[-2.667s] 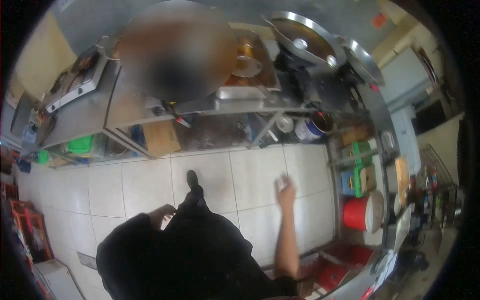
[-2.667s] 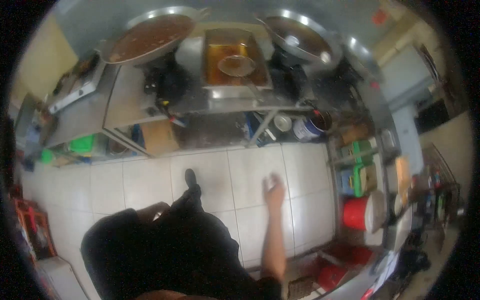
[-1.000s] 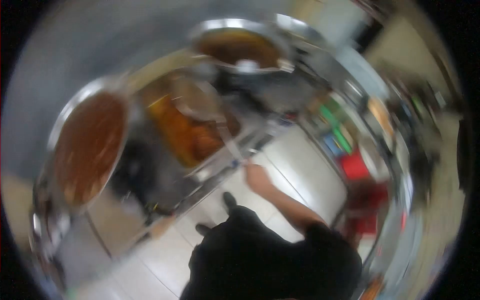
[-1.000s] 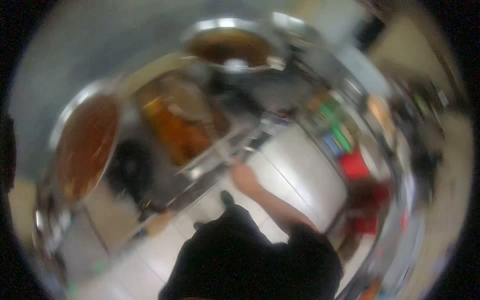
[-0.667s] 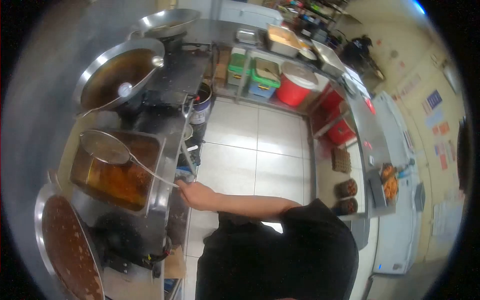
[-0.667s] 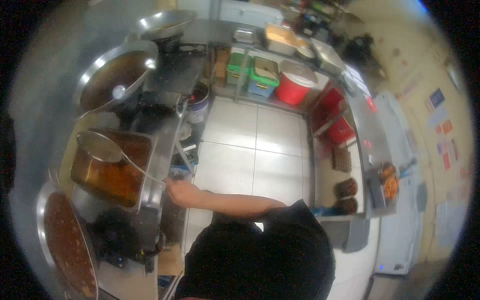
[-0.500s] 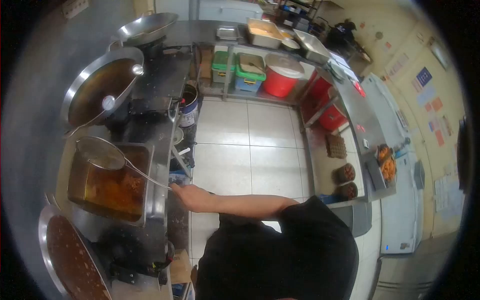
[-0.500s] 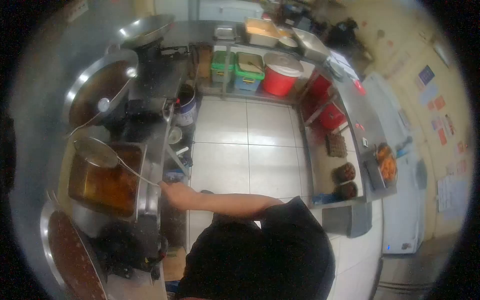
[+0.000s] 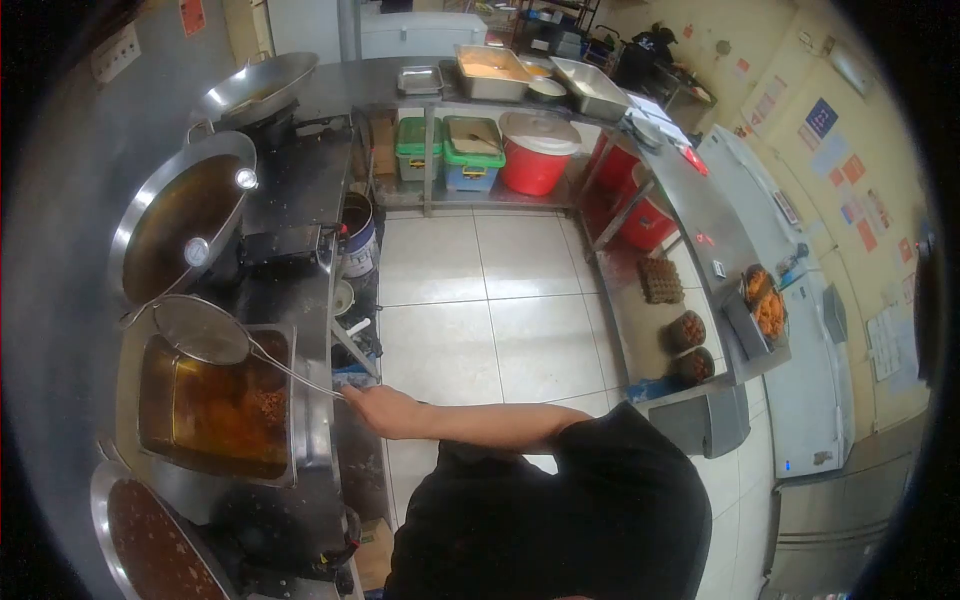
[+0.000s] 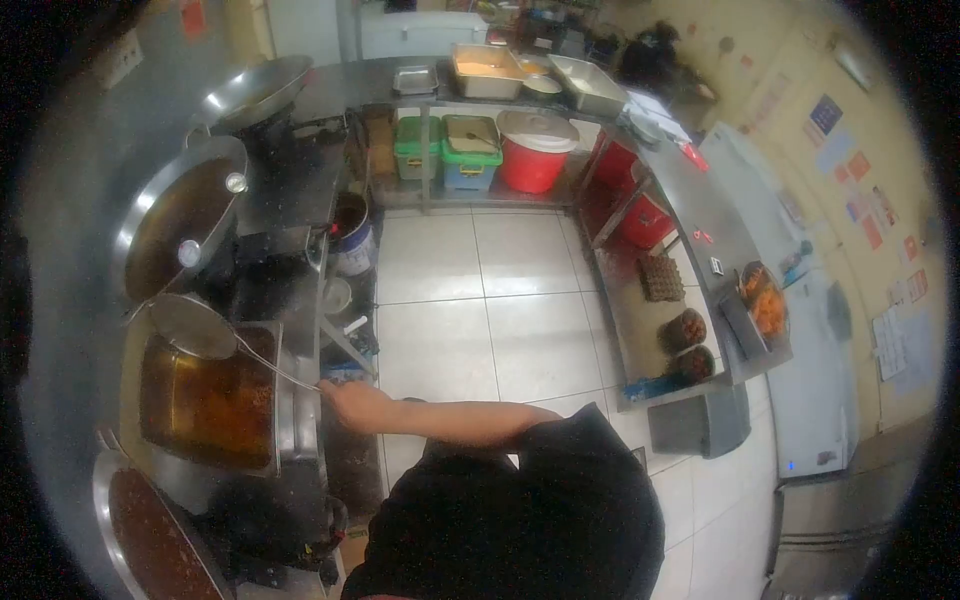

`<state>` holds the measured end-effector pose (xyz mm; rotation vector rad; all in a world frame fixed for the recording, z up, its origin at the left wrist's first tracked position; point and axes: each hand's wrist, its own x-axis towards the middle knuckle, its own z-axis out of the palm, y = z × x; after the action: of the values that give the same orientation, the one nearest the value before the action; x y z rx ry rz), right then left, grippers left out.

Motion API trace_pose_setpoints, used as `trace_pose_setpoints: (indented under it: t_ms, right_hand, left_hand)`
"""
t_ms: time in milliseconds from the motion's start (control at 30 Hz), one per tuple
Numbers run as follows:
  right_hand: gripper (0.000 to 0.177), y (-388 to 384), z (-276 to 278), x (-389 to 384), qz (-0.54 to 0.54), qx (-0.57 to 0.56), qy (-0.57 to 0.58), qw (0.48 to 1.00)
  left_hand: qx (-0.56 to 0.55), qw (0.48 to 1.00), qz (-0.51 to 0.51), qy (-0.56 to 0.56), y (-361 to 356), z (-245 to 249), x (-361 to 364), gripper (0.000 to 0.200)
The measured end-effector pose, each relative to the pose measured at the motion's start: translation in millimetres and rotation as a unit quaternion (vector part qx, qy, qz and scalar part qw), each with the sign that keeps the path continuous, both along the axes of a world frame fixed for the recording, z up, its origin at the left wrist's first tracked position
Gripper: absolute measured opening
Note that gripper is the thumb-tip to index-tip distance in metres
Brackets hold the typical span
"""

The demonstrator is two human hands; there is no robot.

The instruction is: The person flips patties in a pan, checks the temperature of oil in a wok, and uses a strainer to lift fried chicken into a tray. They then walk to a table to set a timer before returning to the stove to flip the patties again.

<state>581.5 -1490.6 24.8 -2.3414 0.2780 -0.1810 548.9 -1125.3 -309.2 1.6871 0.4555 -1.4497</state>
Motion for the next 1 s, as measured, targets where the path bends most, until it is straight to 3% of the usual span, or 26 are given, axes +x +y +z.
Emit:
trace_pose_setpoints:
  t_ms: [100, 367, 800, 1000]
  right_hand:
    - [0.027, 2.8, 0.7, -2.1, -0.003, 0.01, -0.047, 0.999]
    - [0.034, 17.7, -13.9, -8.2, 0.004, 0.008, 0.018, 1.0]
    - [0.026, 32.3, -25.6, -25.3, 0.004, 0.046, 0.045, 0.998]
    - [0.025, 31.9, -18.7, -22.3, -0.004, 0.008, 0.029, 1.0]
  left_hand:
    - [-0.002, 1.0, -0.008, 0.001, -2.7, 0.7, 4.0, 0.04]
    - [-0.012, 1.0, -0.013, -0.001, 0.9, -3.3, 3.4, 0.04]
    - [-0.009, 1.0, -0.01, -0.002, 10.5, -5.7, -5.0, 0.04]
    - [-0.012, 1.0, -0.007, -0.002, 13.7, -6.5, -7.1, 0.04]
